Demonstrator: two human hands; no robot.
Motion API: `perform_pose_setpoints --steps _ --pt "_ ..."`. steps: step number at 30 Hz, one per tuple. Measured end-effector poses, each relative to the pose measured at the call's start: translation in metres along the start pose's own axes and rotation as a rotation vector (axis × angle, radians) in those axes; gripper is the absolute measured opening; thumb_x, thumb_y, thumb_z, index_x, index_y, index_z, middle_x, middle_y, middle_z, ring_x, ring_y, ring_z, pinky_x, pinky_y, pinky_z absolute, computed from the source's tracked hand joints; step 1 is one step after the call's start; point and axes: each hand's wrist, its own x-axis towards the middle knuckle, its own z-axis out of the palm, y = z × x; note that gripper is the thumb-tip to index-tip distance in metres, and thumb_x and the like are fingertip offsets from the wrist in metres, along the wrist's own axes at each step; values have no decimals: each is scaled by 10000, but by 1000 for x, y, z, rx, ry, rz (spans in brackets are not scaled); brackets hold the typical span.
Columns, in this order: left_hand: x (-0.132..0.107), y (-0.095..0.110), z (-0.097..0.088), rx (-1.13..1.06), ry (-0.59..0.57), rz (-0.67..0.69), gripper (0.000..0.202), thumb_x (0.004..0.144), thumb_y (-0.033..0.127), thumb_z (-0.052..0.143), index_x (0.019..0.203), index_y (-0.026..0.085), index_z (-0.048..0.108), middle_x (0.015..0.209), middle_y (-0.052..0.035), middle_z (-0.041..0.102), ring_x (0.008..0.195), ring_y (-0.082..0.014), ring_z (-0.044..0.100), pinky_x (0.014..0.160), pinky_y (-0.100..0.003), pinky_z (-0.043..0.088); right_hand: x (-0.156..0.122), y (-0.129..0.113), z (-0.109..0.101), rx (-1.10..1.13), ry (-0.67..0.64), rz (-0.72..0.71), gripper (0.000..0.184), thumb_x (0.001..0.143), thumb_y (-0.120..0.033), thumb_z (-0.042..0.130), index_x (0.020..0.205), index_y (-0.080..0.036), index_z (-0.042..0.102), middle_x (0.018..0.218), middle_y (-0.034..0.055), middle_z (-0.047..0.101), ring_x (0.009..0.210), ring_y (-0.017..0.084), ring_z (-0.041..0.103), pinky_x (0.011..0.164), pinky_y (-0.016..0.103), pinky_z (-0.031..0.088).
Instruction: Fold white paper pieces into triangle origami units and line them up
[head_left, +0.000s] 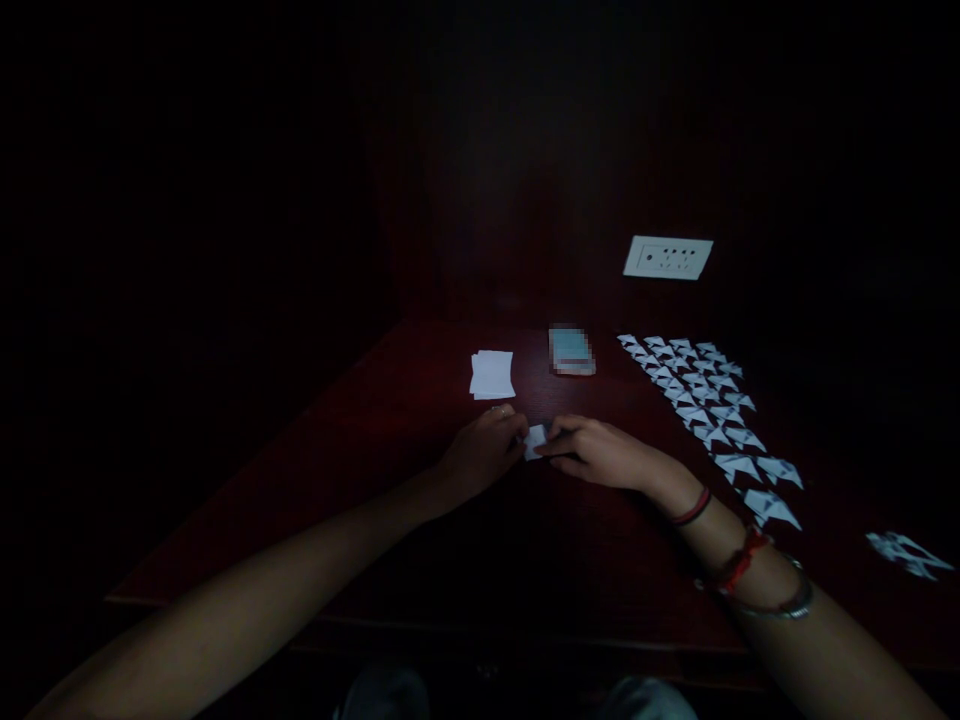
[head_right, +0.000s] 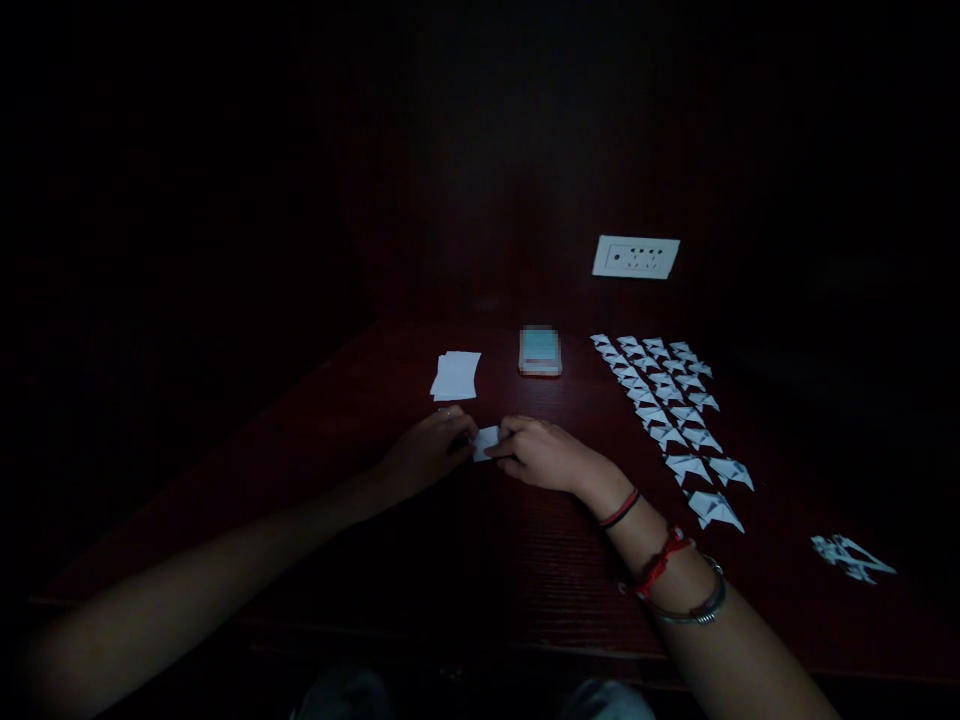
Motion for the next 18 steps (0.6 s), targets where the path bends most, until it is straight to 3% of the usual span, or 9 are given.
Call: perform_pose_setpoints --steps 8,18 --pt "4 -10 1 -92 -62 171 184 749 83 429 894 176 492 838 -1 523 785 -116 476 696 -232 365 0 2 0 29 0 -7 256 757 -201 473 983 -210 591 897 48 509 856 144 485 755 278 389" --pt "5 -13 -6 -58 -116 304 189 788 116 416 922 179 534 871 -21 545 801 -117 502 715 -233 375 -1 4 0 45 -5 -22 288 760 -197 467 1027 -224 571 908 48 514 846 142 486 745 282 395"
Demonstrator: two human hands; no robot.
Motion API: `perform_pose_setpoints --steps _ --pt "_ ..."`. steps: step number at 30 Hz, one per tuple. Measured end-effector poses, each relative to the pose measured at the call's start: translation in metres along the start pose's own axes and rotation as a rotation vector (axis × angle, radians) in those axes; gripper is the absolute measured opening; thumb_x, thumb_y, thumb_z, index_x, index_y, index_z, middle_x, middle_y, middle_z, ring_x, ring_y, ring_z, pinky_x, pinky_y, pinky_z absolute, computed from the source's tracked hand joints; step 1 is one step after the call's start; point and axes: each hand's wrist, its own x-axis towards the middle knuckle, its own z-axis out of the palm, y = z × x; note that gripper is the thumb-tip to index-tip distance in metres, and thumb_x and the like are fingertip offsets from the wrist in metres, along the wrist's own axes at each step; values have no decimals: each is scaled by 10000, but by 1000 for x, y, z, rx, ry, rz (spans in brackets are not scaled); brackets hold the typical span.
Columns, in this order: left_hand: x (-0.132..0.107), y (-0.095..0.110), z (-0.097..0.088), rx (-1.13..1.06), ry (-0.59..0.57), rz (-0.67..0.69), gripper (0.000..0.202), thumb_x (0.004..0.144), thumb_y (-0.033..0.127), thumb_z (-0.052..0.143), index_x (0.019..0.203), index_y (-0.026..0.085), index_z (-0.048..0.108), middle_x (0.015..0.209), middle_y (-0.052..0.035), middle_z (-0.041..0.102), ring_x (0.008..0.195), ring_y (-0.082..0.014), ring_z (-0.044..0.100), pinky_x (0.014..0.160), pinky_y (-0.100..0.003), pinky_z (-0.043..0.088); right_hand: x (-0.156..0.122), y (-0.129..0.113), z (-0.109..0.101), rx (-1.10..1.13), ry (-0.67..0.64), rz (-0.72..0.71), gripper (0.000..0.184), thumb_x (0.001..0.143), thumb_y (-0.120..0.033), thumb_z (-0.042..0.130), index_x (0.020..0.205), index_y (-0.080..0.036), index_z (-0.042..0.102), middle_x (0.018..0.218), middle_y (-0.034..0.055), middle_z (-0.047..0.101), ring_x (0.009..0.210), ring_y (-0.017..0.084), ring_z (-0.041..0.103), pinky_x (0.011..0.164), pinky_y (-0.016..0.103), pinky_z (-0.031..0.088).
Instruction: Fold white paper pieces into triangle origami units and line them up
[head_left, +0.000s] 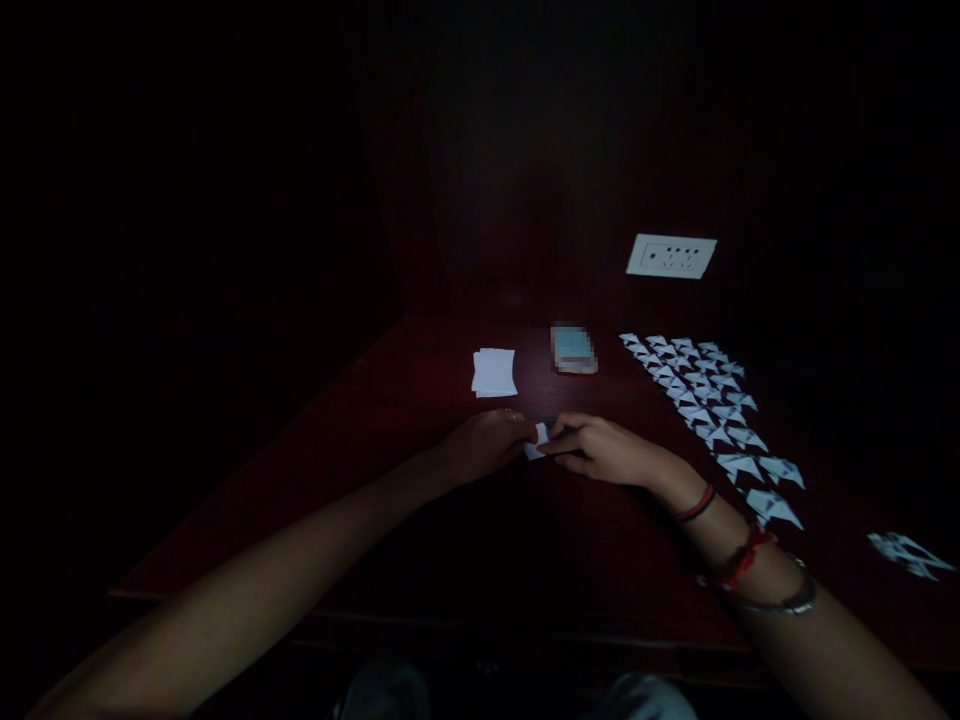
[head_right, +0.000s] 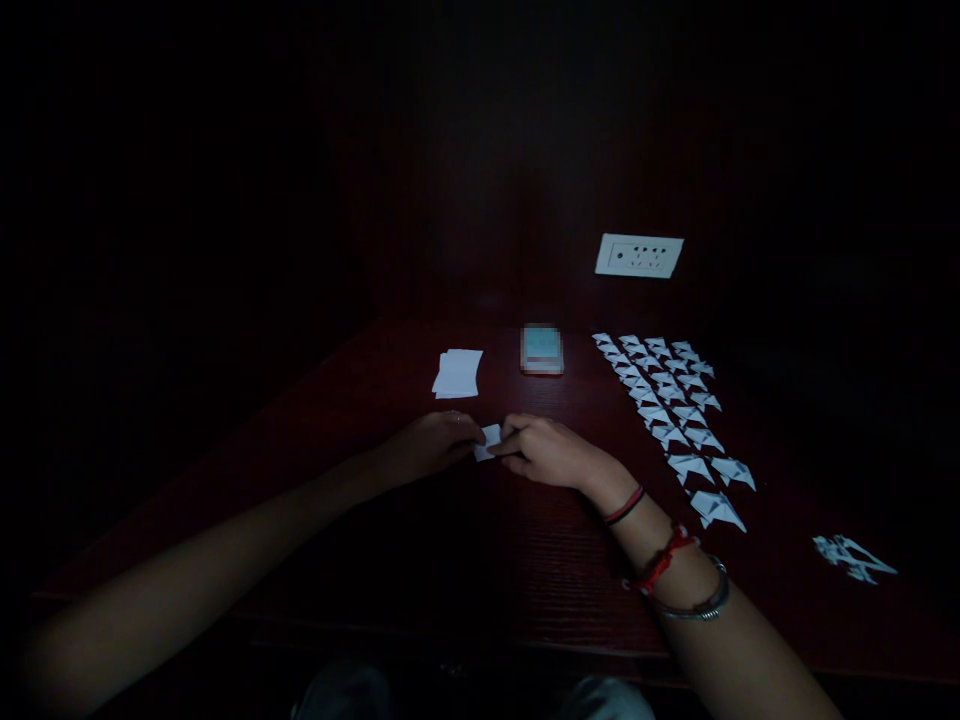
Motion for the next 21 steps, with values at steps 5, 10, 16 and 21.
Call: perform_pose_setpoints --steps 5,10,16,21 --pt "-1 5 -7 44 -71 5 189 790 116 407 886 170 561 863 -31 572 805 -120 519 718 -236 379 0 1 0 -10 2 8 290 765 -197 459 1033 -214 567 919 52 519 841 141 494 737 276 400" --pt "-3 8 -9 43 -116 -2 189 792 125 405 863 155 578 848 -41 589 827 -130 528 739 -245 382 -1 1 1 -14 1 16 288 761 -196 465 1029 -219 570 923 50 518 838 143 500 735 274 402" --pt "-3 11 -12 77 -178 32 201 803 122 396 875 142 583 859 -60 594 846 -141 525 761 -258 379 0 0 1 -27 -1 20 286 768 -205 454 1031 -219 566 924 45 517 836 139 501 733 264 403" --pt "-3 13 -15 82 -184 62 200 805 131 404 867 153 593 842 -53 604 796 -129 538 726 -245 392 -1 0 1 -25 1 24 265 764 -203 460 998 -210 584 914 46 520 827 136 504 737 264 401"
